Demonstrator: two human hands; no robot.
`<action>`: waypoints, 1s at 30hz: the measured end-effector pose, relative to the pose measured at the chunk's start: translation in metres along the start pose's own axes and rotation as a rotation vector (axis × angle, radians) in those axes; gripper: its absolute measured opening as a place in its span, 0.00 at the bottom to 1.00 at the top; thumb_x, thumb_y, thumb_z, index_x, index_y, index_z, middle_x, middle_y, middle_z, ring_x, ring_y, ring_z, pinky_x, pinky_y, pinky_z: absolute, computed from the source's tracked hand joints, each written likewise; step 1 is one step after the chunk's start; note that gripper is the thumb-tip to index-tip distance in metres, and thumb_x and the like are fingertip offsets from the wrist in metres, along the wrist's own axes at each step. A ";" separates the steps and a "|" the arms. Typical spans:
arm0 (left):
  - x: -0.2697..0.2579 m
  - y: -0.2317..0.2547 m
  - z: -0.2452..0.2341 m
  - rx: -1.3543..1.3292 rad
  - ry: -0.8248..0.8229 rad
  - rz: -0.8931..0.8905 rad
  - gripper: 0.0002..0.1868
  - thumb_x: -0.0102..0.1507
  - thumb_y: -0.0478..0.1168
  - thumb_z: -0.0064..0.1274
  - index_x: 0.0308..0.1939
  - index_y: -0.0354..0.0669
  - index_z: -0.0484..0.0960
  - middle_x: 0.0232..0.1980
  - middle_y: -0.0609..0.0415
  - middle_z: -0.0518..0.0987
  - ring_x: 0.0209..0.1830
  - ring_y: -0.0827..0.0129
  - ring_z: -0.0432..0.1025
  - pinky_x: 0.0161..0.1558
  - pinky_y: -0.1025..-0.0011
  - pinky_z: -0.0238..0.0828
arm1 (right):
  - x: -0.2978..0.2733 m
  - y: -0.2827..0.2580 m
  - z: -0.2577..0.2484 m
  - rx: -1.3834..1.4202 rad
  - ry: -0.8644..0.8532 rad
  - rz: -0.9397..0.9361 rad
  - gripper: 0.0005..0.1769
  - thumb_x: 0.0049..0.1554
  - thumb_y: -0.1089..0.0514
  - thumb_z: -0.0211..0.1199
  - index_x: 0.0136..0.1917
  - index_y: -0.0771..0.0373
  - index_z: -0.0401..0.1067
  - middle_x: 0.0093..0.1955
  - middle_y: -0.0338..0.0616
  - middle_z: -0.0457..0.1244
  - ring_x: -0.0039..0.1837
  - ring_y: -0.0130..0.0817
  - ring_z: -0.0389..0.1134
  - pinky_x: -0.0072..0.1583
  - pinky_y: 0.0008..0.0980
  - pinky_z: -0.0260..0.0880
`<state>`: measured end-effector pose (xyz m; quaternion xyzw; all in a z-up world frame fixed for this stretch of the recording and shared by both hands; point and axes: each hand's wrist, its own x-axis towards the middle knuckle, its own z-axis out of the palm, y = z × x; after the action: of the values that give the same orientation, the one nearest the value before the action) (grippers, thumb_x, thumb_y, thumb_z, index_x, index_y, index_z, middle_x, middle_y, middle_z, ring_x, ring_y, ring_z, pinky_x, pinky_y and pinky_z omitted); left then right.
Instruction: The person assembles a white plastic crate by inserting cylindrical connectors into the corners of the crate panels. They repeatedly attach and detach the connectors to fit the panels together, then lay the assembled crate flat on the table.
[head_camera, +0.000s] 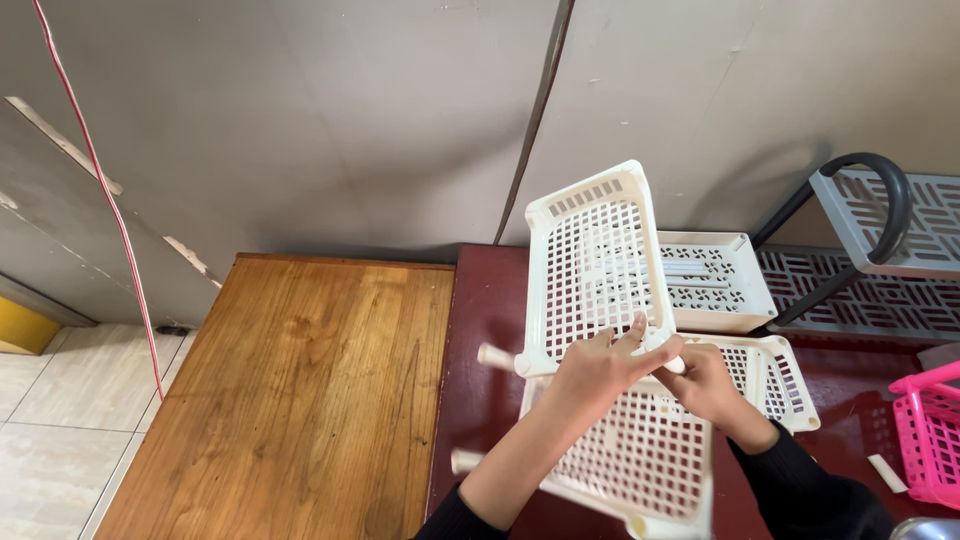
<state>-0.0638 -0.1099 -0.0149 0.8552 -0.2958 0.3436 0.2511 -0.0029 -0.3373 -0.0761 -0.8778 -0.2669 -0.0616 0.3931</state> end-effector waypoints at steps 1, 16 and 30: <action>0.001 -0.001 0.001 0.015 -0.002 0.005 0.30 0.63 0.37 0.57 0.68 0.64 0.69 0.60 0.37 0.82 0.33 0.58 0.79 0.27 0.70 0.74 | -0.001 -0.003 0.004 -0.033 0.058 0.010 0.04 0.50 0.63 0.69 0.38 0.67 0.78 0.27 0.47 0.67 0.28 0.34 0.68 0.34 0.34 0.65; 0.028 0.019 -0.018 -0.068 -0.265 -0.191 0.40 0.58 0.26 0.49 0.76 0.48 0.62 0.28 0.50 0.77 0.22 0.62 0.75 0.23 0.66 0.67 | 0.002 -0.025 0.010 -0.532 0.526 -0.206 0.07 0.52 0.65 0.69 0.38 0.67 0.71 0.25 0.46 0.59 0.27 0.39 0.63 0.33 0.37 0.63; 0.022 0.009 0.005 0.128 -0.165 -0.071 0.31 0.63 0.37 0.54 0.67 0.72 0.68 0.69 0.41 0.75 0.51 0.43 0.79 0.28 0.68 0.76 | 0.012 0.013 -0.022 0.154 -0.150 0.322 0.08 0.54 0.59 0.67 0.43 0.67 0.82 0.29 0.38 0.70 0.32 0.24 0.66 0.37 0.32 0.67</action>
<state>-0.0545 -0.1265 0.0005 0.9049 -0.2623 0.2810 0.1827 0.0162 -0.3554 -0.0657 -0.8785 -0.1557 0.0885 0.4430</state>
